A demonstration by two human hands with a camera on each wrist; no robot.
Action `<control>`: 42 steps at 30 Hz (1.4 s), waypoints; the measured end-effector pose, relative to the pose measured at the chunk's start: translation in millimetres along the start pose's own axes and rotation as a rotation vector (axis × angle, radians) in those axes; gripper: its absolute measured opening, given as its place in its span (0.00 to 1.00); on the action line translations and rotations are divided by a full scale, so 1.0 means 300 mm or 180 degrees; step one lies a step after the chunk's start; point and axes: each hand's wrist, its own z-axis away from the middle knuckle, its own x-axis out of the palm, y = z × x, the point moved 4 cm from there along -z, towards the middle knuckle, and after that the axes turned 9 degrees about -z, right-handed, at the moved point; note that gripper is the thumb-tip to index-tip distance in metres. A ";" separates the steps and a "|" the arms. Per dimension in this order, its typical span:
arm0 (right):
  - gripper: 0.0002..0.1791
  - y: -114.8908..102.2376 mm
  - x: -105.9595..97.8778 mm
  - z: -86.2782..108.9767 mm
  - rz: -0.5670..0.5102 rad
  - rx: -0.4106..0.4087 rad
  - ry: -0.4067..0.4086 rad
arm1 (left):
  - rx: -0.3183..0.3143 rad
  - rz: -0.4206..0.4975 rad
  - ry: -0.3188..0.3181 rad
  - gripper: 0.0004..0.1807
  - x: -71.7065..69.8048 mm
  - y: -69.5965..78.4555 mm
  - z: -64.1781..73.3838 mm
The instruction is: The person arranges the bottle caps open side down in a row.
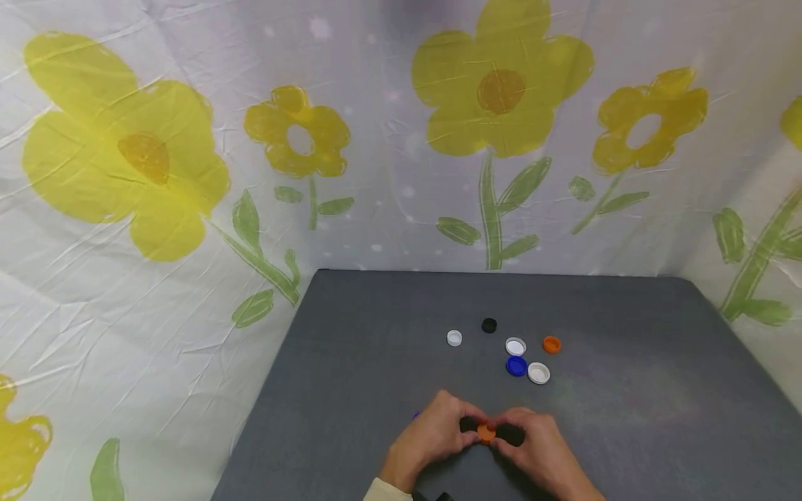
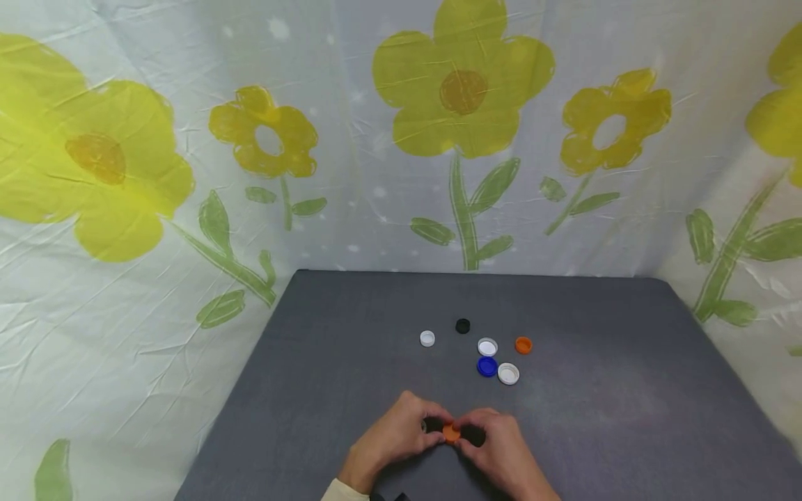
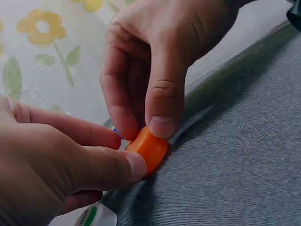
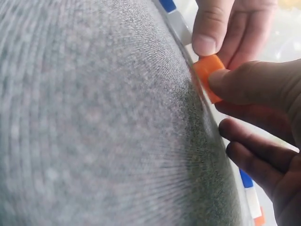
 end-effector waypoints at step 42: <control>0.19 -0.089 -0.122 -0.198 0.0090 -0.0398 0.0598 | -0.0315 0.0157 0.0976 0.20 -0.256 -0.093 -0.045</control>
